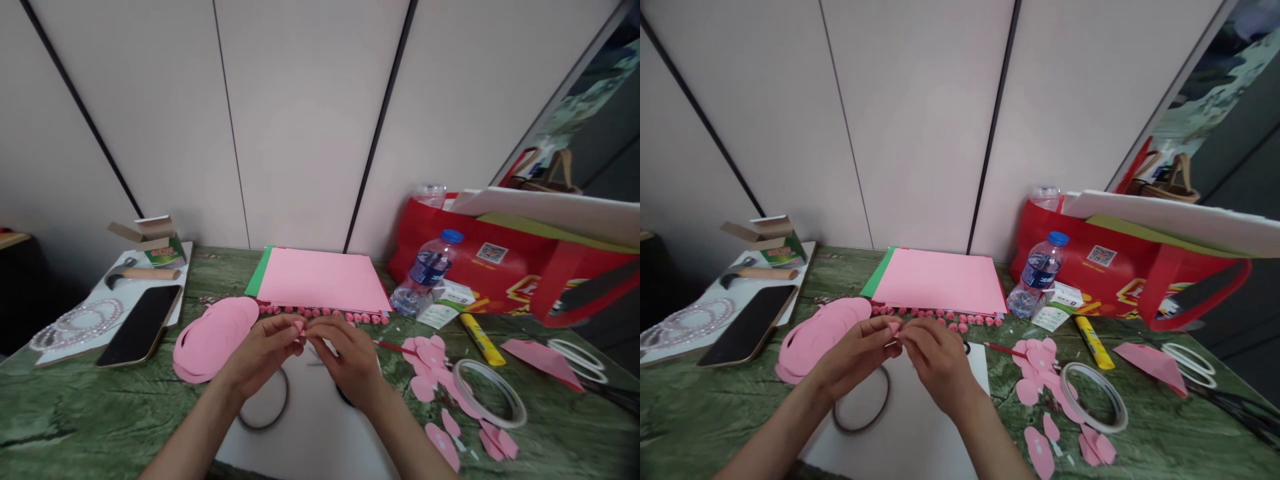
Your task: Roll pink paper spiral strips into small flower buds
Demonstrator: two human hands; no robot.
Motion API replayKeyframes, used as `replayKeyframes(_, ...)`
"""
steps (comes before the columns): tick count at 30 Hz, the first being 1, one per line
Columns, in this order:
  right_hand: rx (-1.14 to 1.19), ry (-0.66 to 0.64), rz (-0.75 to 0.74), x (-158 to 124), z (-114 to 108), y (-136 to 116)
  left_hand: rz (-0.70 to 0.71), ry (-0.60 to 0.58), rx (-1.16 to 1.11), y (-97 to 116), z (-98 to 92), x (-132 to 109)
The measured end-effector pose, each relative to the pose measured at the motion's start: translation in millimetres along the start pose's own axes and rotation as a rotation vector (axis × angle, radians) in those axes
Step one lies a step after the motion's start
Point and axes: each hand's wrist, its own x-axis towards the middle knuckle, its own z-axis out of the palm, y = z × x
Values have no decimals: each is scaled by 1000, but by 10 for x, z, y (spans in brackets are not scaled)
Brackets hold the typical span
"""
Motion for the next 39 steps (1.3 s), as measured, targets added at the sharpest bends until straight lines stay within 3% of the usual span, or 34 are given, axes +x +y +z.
replayKeyframes(27,167,-30,222,14,2,-30,55,-91,201,31,46,-30)
replayKeyframes(39,176,-51,142,36,-9,-21,46,-76,145,18,-2,-28)
